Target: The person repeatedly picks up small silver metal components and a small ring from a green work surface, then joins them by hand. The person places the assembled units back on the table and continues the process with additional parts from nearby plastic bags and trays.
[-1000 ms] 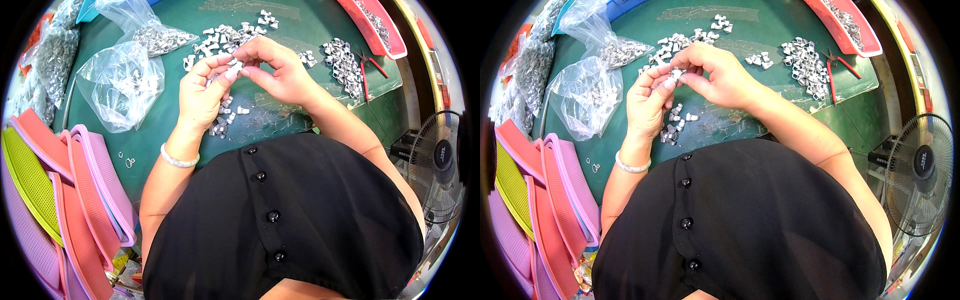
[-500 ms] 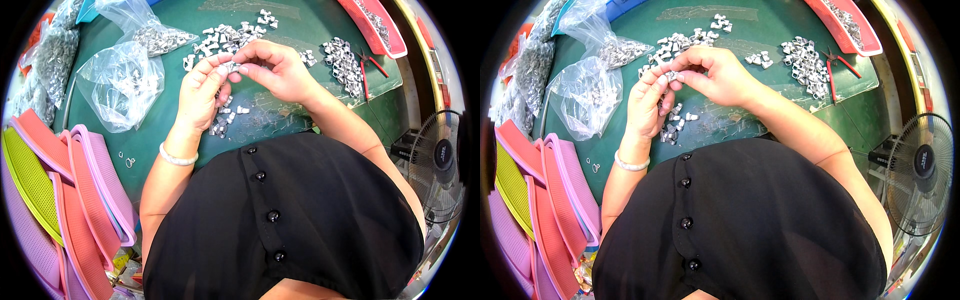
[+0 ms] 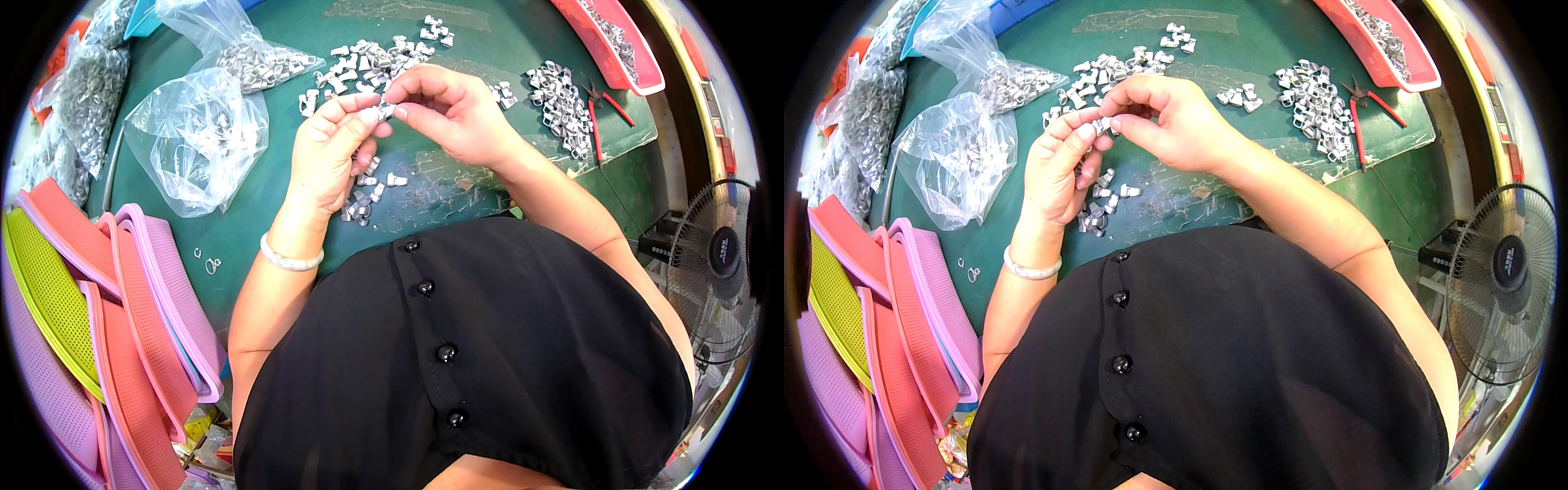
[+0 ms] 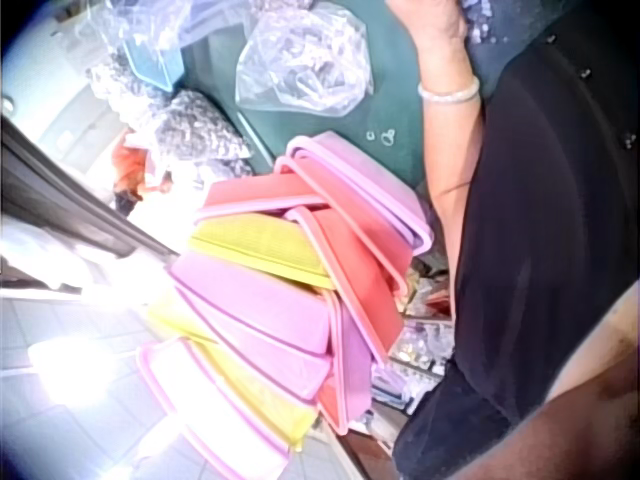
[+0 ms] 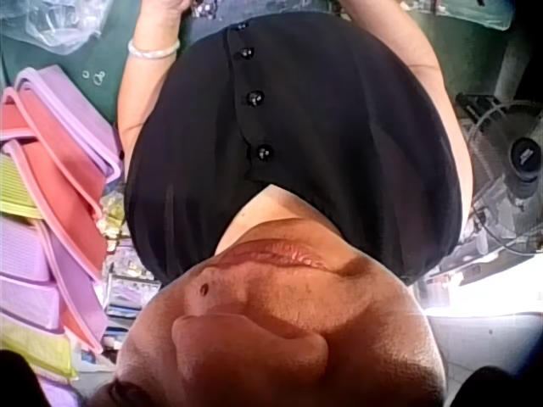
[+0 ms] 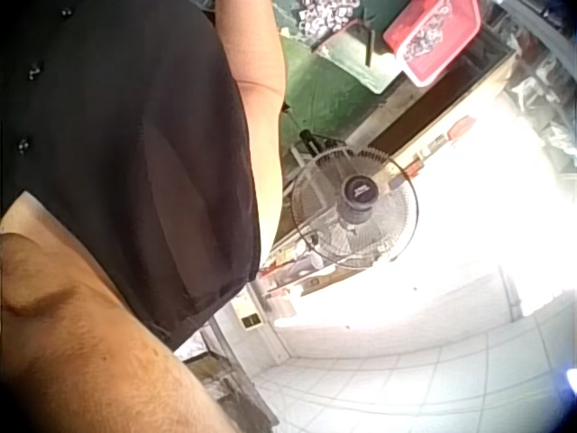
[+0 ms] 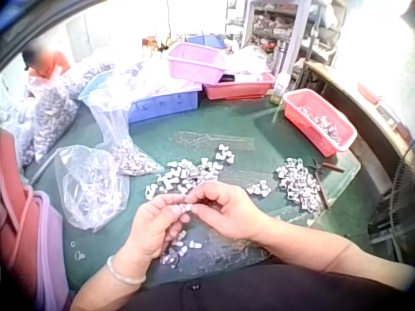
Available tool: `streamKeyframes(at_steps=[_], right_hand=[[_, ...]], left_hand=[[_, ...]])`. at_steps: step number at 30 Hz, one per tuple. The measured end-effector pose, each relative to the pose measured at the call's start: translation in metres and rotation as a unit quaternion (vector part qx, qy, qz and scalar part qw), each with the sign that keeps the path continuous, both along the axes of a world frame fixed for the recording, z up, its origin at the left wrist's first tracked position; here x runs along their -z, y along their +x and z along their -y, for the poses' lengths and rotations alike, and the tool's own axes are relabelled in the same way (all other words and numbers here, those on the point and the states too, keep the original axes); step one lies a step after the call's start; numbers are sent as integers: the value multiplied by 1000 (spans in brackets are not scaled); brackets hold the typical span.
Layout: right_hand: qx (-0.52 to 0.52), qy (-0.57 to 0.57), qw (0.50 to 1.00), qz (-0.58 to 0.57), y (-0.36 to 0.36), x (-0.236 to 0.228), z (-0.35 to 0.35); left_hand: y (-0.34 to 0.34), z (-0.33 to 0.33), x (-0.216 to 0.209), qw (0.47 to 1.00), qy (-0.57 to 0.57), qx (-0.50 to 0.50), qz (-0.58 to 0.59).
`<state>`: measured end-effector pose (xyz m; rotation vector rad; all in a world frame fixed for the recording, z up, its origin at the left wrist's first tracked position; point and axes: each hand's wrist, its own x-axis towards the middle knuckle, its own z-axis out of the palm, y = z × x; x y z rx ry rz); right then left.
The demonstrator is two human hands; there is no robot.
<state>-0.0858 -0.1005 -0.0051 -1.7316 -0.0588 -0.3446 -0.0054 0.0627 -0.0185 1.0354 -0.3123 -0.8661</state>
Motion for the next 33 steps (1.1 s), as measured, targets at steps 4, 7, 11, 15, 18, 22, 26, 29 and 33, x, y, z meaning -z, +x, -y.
streamKeyframes(at_steps=[4, 7, 11, 15, 18, 22, 26, 29, 33], right_hand=[[-5, -23, 999, 28, 1, 2, 1], [-38, -28, 998, 36, 0, 1, 5], [-62, -33, 995, 64, 1, 3, 7], [-26, -3, 996, 87, 2, 3, 1], [-25, -20, 996, 82, 1, 3, 2], [-25, -38, 997, 66, 0, 3, 2], [-30, -35, 998, 49, -4, -4, 1], [-17, -42, 998, 40, -6, -3, 7], [-18, -52, 998, 7, -6, -3, 10]], left_hand=[[-1, 2, 2, 1000, 0, -19, 15], [-2, 1, 5, 996, 22, -47, 79], [-5, 2, 4, 984, 36, -75, 160], [-7, 1, 4, 980, 42, -82, 176], [-8, 1, 4, 979, 36, -88, 182], [-7, 1, 6, 983, 29, -85, 157], [-4, -5, -13, 989, 16, -79, 123], [10, -24, -36, 952, 25, -152, 264], [52, -61, -88, 891, 66, -261, 367]])
